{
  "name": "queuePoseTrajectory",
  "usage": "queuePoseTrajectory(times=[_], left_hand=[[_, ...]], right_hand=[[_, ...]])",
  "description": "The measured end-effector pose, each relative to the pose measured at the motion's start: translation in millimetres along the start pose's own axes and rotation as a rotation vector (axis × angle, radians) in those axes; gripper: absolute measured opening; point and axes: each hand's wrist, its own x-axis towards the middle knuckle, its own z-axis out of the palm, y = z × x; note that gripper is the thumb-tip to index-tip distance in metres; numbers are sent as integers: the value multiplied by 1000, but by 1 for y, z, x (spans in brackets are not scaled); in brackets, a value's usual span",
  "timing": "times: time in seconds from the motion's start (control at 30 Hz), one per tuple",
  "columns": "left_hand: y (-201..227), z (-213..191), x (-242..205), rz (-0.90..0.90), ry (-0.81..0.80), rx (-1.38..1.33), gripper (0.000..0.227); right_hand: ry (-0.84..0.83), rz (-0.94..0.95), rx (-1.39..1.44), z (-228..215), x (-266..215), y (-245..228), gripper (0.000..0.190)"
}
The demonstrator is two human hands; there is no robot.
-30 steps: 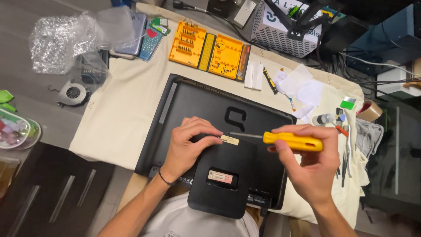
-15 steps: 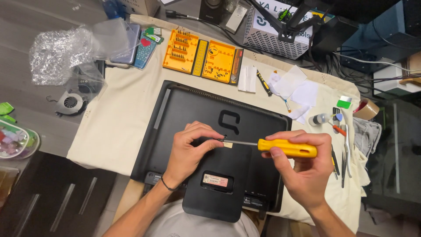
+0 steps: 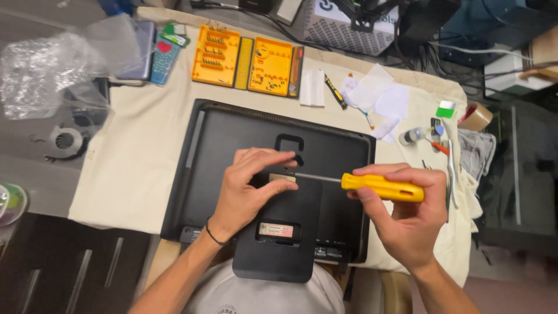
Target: The person uses a yellow screwdriver to remove screws from the back of a black computer monitor resting on their lap. They systematically unscrew fasteners from the central panel and the top edge, placing the removed screws into a yellow screwdriver bit case on the table.
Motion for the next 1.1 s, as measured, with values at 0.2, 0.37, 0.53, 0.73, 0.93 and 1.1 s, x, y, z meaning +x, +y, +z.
queuePoseTrajectory(times=[0.2,0.37,0.53,0.73,0.93,1.1], left_hand=[[-4,-6,7,6,-108,67,46],[-22,-25,-4,-24,-124,177,15],[-15,-51,-42,222,-338,330,50],[-14,-66,-104,242,-478,489,76],[-18,-73,-137,287,-448,526,95],[-29,-73,-136,464,-406,652,46]], right_hand=[[52,-48,-188,-24,-10,-8,46],[81,-24,-213,-37,-50,-5,49],[-71,-44,-172,-34,-77,-6,56],[-277,-22,-156,-6,-76,16,50],[-385,-70,-160,20,-63,24,46],[-406,32,-277,31,-56,25,41]])
